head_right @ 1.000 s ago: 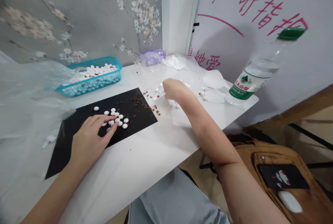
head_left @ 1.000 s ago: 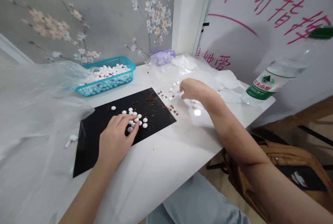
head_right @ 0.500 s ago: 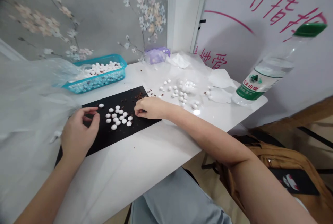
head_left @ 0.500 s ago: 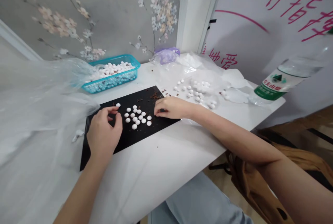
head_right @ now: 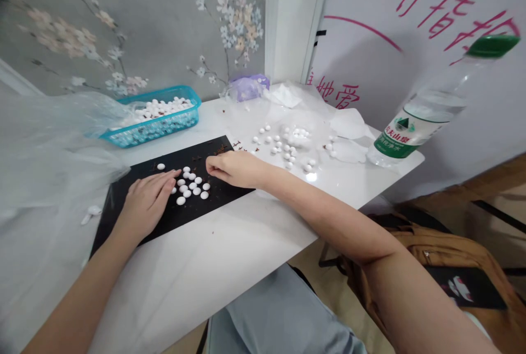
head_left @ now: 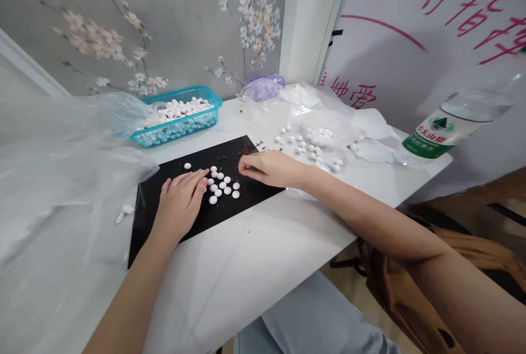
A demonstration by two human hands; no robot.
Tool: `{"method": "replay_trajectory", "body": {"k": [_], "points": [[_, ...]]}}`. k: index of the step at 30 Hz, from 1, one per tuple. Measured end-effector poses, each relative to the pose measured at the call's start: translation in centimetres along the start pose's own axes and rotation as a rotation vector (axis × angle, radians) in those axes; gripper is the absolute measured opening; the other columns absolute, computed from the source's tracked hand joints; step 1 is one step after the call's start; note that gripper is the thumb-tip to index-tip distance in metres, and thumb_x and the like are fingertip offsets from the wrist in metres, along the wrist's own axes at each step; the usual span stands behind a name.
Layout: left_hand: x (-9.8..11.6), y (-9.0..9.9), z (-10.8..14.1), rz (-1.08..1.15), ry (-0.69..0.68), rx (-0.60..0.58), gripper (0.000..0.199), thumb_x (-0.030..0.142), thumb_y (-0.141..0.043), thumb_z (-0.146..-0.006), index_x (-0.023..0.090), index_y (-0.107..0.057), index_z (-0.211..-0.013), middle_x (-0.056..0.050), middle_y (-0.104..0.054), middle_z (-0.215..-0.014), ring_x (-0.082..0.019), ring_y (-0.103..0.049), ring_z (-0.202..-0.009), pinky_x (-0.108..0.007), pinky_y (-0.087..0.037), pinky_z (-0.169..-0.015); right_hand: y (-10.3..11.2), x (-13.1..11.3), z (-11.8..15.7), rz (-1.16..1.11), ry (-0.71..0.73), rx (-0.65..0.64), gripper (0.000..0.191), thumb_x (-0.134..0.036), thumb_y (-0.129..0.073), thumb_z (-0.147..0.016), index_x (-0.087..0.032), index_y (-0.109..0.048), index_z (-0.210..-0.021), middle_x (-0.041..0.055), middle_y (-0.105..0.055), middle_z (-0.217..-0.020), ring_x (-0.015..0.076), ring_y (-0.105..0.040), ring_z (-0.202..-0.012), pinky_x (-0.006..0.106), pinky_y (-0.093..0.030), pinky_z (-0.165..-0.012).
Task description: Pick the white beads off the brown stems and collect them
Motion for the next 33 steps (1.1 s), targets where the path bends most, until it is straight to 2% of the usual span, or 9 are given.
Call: {"method": "replay_trajectory", "body": {"k": [2,4,7,9,12,14,20,25,33], "points": [[0.0,0.6,0.1,0.025,0.0,0.051,0.043,0.039,-0.031,-0.091,0.02,-0.061,-0.115,-0.009,-0.064,-0.116,-0.026,-0.054,-0.11,-0.047,-0.033,-0.099,0.3,-0.1,0.0,-0.015,0.019,0.048,0.014,-0.019,-0.041,-0.089,-0.016,-0.055,-0.089,0.0032,-0.06,-0.079,0.0107,-0.048,-0.065,0.023,-0.034,-0.063],[0.2,1.5,0.2,0.092,0.019,0.151,0.039,0.04,-0.037,-0.089,0.019,-0.063,-0.11,-0.009,-0.067,-0.108,-0.025,-0.058,-0.103,-0.042,-0.039,-0.094,0.5,-0.2,0.0,-0.081,0.036,0.109,0.012,-0.016,-0.044,-0.087,-0.015,-0.056,-0.088,0.0028,-0.061,-0.078,0.0093,-0.048,-0.063,0.022,-0.036,-0.062],[0.5,2.5,0.6,0.297,0.117,0.297,0.032,0.041,-0.047,-0.085,0.021,-0.064,-0.104,-0.005,-0.068,-0.096,-0.019,-0.062,-0.089,-0.033,-0.045,-0.085,0.5,-0.5,0.0,-0.315,0.02,0.189,0.008,-0.015,-0.052,-0.082,-0.014,-0.057,-0.087,0.0009,-0.062,-0.078,0.0046,-0.045,-0.052,0.02,-0.038,-0.056],[0.9,2.4,0.9,0.503,0.185,0.328,0.031,0.041,-0.054,-0.081,0.022,-0.062,-0.105,-0.003,-0.068,-0.092,-0.016,-0.062,-0.082,-0.028,-0.047,-0.079,0.1,-0.5,0.0,-0.533,-0.037,0.204,0.011,-0.019,-0.056,-0.08,-0.014,-0.057,-0.089,0.0004,-0.063,-0.079,0.0022,-0.044,-0.045,0.018,-0.038,-0.049],[1.5,1.2,1.1,0.825,0.281,0.286,0.036,0.041,-0.062,-0.076,0.021,-0.06,-0.106,-0.002,-0.067,-0.092,-0.015,-0.063,-0.082,-0.026,-0.048,-0.076,-0.7,-0.5,0.0,-0.812,-0.118,0.185,0.019,-0.027,-0.06,-0.079,-0.014,-0.057,-0.092,0.0029,-0.066,-0.086,0.0023,-0.048,-0.04,0.017,-0.038,-0.04],[1.8,0.4,1.2,0.97,0.327,0.235,0.034,0.041,-0.065,-0.073,0.021,-0.062,-0.1,-0.003,-0.068,-0.092,-0.015,-0.063,-0.083,-0.025,-0.048,-0.077,-0.8,-0.6,0.0,-0.917,-0.117,0.179,0.021,-0.031,-0.059,-0.079,-0.013,-0.059,-0.091,0.004,-0.066,-0.087,0.0024,-0.049,-0.039,0.017,-0.038,-0.038],[2.2,-0.6,1.4,1.236,0.431,0.138,0.027,0.038,-0.072,-0.068,0.022,-0.069,-0.089,-0.001,-0.069,-0.089,-0.01,-0.062,-0.075,-0.021,-0.048,-0.073,-0.1,-0.6,-0.2,-0.978,-0.064,0.305,0.021,-0.033,-0.066,-0.074,-0.013,-0.065,-0.081,-0.0001,-0.061,-0.077,-0.0005,-0.039,-0.042,0.016,-0.029,-0.036],[2.4,-1.1,1.7,1.36,0.517,0.093,0.029,0.034,-0.077,-0.061,0.02,-0.072,-0.086,-0.001,-0.069,-0.085,-0.008,-0.06,-0.072,-0.017,-0.048,-0.069,-1.1,-0.5,-0.3,-1.014,-0.1,0.266,0.024,-0.036,-0.068,-0.073,-0.013,-0.061,-0.078,-0.0029,-0.055,-0.069,0.0013,-0.038,-0.046,0.017,-0.027,-0.039],[2.5,-1.3,1.8,1.382,0.503,0.081,0.024,0.032,-0.078,-0.06,0.021,-0.073,-0.082,0.0,-0.07,-0.082,-0.006,-0.058,-0.069,-0.015,-0.046,-0.066,-1.6,-0.6,-0.3,-0.967,-0.099,0.24,0.018,-0.032,-0.064,-0.077,-0.014,-0.06,-0.081,-0.003,-0.054,-0.07,0.0032,-0.039,-0.05,0.018,-0.028,-0.043]]}}
Point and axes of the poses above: each hand's wrist, its own z-axis away from the middle knuckle, its own y-axis out of the back of the hand, x = y × z, the point moved 6 cm from there along -z, towards the middle knuckle
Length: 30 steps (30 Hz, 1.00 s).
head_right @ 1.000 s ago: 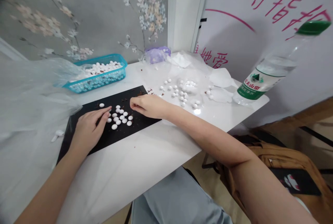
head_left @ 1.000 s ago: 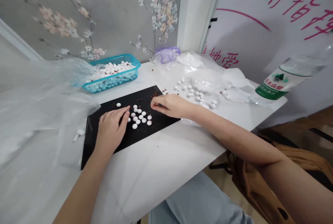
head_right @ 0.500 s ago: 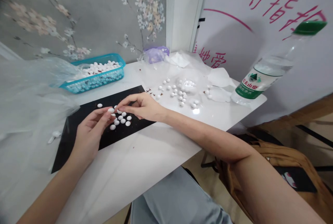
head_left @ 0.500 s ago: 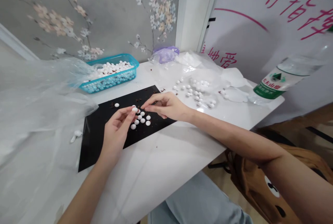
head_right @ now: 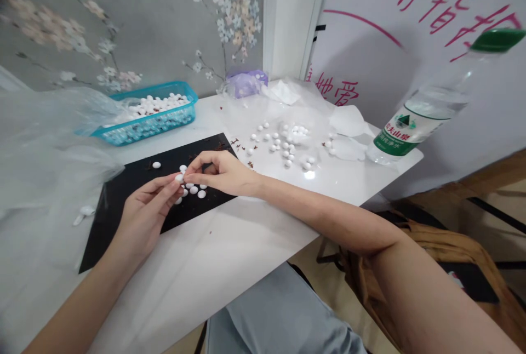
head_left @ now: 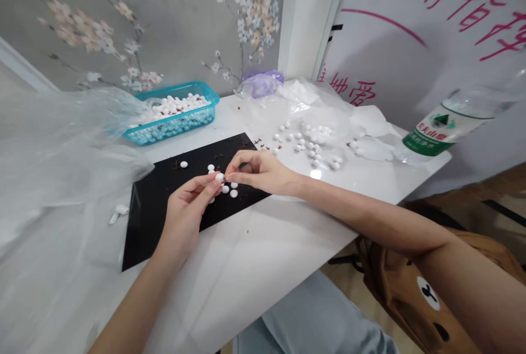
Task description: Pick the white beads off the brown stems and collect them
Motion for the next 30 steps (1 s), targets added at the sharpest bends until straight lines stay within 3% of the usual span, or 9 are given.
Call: {"method": "replay_trajectory", "body": {"k": [8,13,17,21,30], "points": [[0.1,0.2,-0.1,-0.005,-0.022,-0.004,0.025,0.031,-0.079,-0.058,0.02,-0.073,-0.079,0.0,-0.069,-0.078,-0.007,-0.056,-0.067,-0.017,-0.046,-0.067,-0.2,-0.3,0.2,-0.062,0.021,0.04,0.019,-0.029,-0.067,-0.074,-0.013,-0.06,-0.079,-0.0035,-0.053,-0.071,0.0012,-0.042,-0.049,0.016,-0.031,-0.042],[0.0,0.2,-0.1,-0.021,-0.014,-0.005,0.025,0.033,-0.079,-0.058,0.02,-0.073,-0.078,-0.001,-0.068,-0.076,-0.009,-0.056,-0.066,-0.02,-0.047,-0.067,0.0,-0.3,0.3,-0.065,-0.028,0.058,0.028,-0.031,-0.071,-0.07,-0.015,-0.06,-0.09,-0.0049,-0.051,-0.075,-0.0009,-0.04,-0.043,0.014,-0.03,-0.034],[0.0,0.1,0.1,-0.028,-0.019,-0.036,0.021,0.032,-0.078,-0.059,0.021,-0.072,-0.076,0.001,-0.068,-0.075,-0.008,-0.056,-0.067,-0.019,-0.047,-0.068,-0.3,-1.0,0.3,-0.014,0.048,0.017,0.021,-0.031,-0.064,-0.076,-0.015,-0.064,-0.089,-0.0005,-0.054,-0.085,-0.0009,-0.042,-0.043,0.015,-0.034,-0.034],[-0.1,0.3,0.2,-0.036,-0.02,-0.042,0.019,0.031,-0.079,-0.059,0.021,-0.071,-0.074,0.001,-0.069,-0.077,-0.009,-0.058,-0.068,-0.02,-0.049,-0.071,-0.3,-1.1,0.3,0.007,0.081,0.038,0.018,-0.03,-0.066,-0.075,-0.014,-0.064,-0.083,0.0,-0.055,-0.082,-0.0001,-0.043,-0.045,0.015,-0.033,-0.036],[1.0,0.5,-0.2,-0.287,-0.102,-0.054,0.023,0.037,-0.075,-0.062,0.022,-0.07,-0.079,-0.002,-0.07,-0.082,-0.014,-0.06,-0.074,-0.024,-0.048,-0.069,0.2,-0.1,0.1,0.149,0.001,0.052,0.024,-0.034,-0.067,-0.072,-0.014,-0.06,-0.082,-0.0023,-0.056,-0.075,0.0009,-0.037,-0.045,0.017,-0.03,-0.041]]}}
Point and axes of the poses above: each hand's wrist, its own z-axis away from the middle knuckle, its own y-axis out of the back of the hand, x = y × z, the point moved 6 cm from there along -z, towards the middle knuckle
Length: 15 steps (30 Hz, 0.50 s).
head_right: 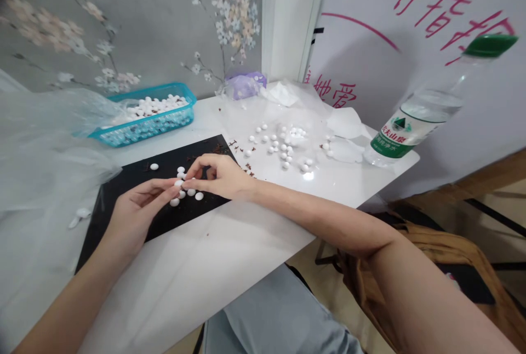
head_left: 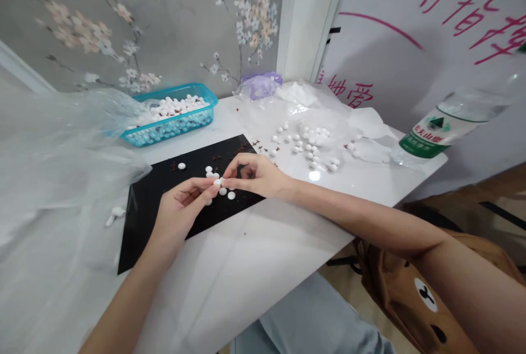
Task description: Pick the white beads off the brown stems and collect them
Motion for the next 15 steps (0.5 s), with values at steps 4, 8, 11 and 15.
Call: {"method": "replay_trajectory", "body": {"k": [4,8,11,15], "points": [[1.4,2.0,-0.6,-0.281,-0.133,0.143,0.025,0.043,-0.066,-0.07,0.022,-0.067,-0.084,-0.002,-0.069,-0.087,-0.018,-0.061,-0.082,-0.029,-0.047,-0.076,3.2,-0.2,-0.8,0.21,-0.056,0.013,0.022,-0.033,-0.066,-0.072,-0.013,-0.063,-0.08,-0.0006,-0.058,-0.072,0.0037,-0.043,-0.052,0.019,-0.036,-0.051],[2.2,4.5,-1.1,-0.877,-0.186,0.263,0.026,0.044,-0.052,-0.079,0.021,-0.063,-0.086,-0.007,-0.065,-0.095,-0.028,-0.058,-0.092,-0.039,-0.043,-0.079,9.3,0.1,-0.9,0.678,-0.206,0.183,0.012,-0.016,-0.059,-0.073,-0.012,-0.067,-0.081,0.0031,-0.062,-0.078,0.008,-0.05,-0.061,0.022,-0.039,-0.063],[1.8,5.4,-1.5,-1.09,-0.127,0.259,0.027,0.043,-0.046,-0.081,0.02,-0.061,-0.084,-0.011,-0.064,-0.098,-0.034,-0.055,-0.096,-0.041,-0.042,-0.072,12.4,1.3,-0.6,0.928,-0.35,0.209,0.017,-0.011,-0.058,-0.068,-0.013,-0.069,-0.08,0.0056,-0.065,-0.079,0.0112,-0.052,-0.063,0.024,-0.039,-0.063],[1.5,4.9,-1.6,-1.123,-0.159,0.233,0.028,0.043,-0.045,-0.081,0.02,-0.06,-0.084,-0.013,-0.064,-0.099,-0.035,-0.056,-0.094,-0.042,-0.042,-0.071,12.7,3.1,-0.3,0.977,-0.479,0.111,0.012,-0.014,-0.062,-0.066,-0.012,-0.07,-0.074,0.0059,-0.065,-0.068,0.0137,-0.055,-0.062,0.023,-0.039,-0.058]]}}
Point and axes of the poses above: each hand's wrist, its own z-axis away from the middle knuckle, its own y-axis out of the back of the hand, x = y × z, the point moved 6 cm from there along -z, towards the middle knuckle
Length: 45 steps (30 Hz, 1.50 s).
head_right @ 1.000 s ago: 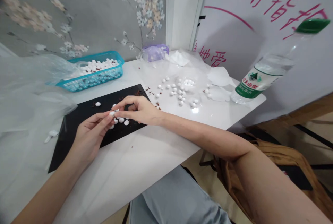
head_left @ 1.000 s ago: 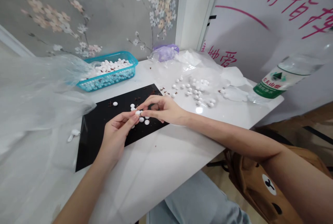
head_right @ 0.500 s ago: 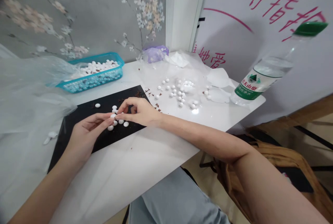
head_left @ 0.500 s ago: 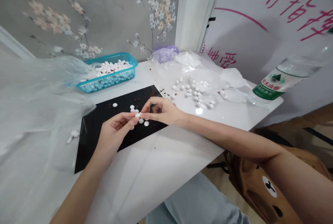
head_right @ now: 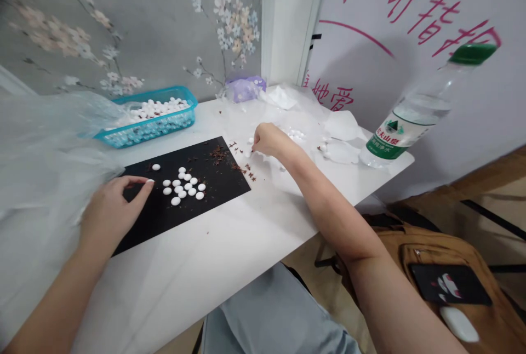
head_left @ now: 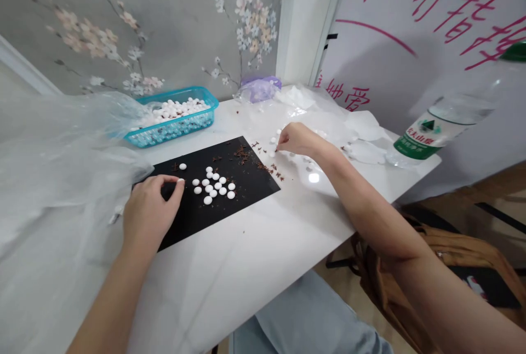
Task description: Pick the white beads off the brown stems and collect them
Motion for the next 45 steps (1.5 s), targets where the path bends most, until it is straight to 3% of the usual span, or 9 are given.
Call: {"method": "replay_trajectory", "body": {"k": [9,15,24,33,36,40,45], "points": [[1.6,-0.2,0.6,-0.001,-0.107,0.023,0.027,0.041,-0.042,-0.082,0.021,-0.06,-0.085,-0.011,-0.065,-0.096,-0.031,-0.056,-0.091,-0.04,-0.041,-0.077,-1.6,-0.6,-0.2,0.026,-0.001,-0.035,0.011,-0.013,-0.059,-0.066,-0.014,-0.067,-0.074,0.0076,-0.067,-0.078,0.0135,-0.055,-0.066,0.022,-0.038,-0.059],[2.0,-0.2,0.8,0.005,-0.163,0.05,0.024,0.04,-0.042,-0.083,0.023,-0.059,-0.085,-0.009,-0.066,-0.094,-0.029,-0.056,-0.091,-0.038,-0.039,-0.079,-1.0,-1.6,0.2,-0.027,0.087,0.041,0.012,-0.013,-0.053,-0.071,-0.015,-0.062,-0.079,0.0071,-0.066,-0.085,0.0134,-0.054,-0.07,0.022,-0.037,-0.063],[2.0,-0.8,0.8,0.016,-0.154,0.005,0.025,0.04,-0.043,-0.082,0.021,-0.059,-0.088,-0.011,-0.066,-0.095,-0.031,-0.056,-0.091,-0.039,-0.039,-0.078,-0.4,-3.7,1.5,-0.011,0.121,0.098,0.017,-0.019,-0.036,-0.086,-0.016,-0.052,-0.092,0.0084,-0.063,-0.082,0.0157,-0.053,-0.066,0.024,-0.033,-0.056],[1.9,-1.0,0.8,0.004,-0.155,0.011,0.024,0.041,-0.044,-0.082,0.023,-0.059,-0.087,-0.009,-0.066,-0.093,-0.029,-0.057,-0.09,-0.038,-0.039,-0.078,-4.7,-6.2,1.0,0.309,0.144,0.002,0.027,-0.022,-0.027,-0.094,-0.014,-0.043,-0.114,0.0154,-0.066,-0.084,0.0233,-0.061,-0.071,0.029,-0.035,-0.058],[1.9,-0.8,0.8,-0.001,-0.144,0.012,0.025,0.04,-0.044,-0.082,0.022,-0.06,-0.088,-0.009,-0.066,-0.092,-0.029,-0.057,-0.09,-0.037,-0.039,-0.078,-4.4,-5.3,0.5,0.297,0.094,0.002,0.026,-0.022,-0.03,-0.093,-0.014,-0.042,-0.116,0.0166,-0.066,-0.086,0.0237,-0.062,-0.073,0.029,-0.038,-0.06],[1.9,-0.7,0.8,0.012,-0.124,0.004,0.027,0.039,-0.044,-0.081,0.02,-0.061,-0.089,-0.009,-0.066,-0.094,-0.029,-0.057,-0.092,-0.038,-0.04,-0.081,-2.3,-2.6,0.1,0.31,-0.065,0.066,0.025,-0.017,-0.035,-0.091,-0.014,-0.043,-0.114,0.0163,-0.065,-0.091,0.0228,-0.061,-0.077,0.028,-0.038,-0.063],[0.4,-1.4,0.4,0.191,0.0,-0.024,0.031,0.043,-0.047,-0.08,0.02,-0.063,-0.093,-0.006,-0.067,-0.096,-0.024,-0.059,-0.092,-0.035,-0.044,-0.08,-0.8,-1.0,0.2,0.282,-0.161,0.177,0.024,-0.018,-0.033,-0.09,-0.012,-0.05,-0.107,0.0149,-0.065,-0.095,0.0227,-0.059,-0.079,0.028,-0.034,-0.061]]}}
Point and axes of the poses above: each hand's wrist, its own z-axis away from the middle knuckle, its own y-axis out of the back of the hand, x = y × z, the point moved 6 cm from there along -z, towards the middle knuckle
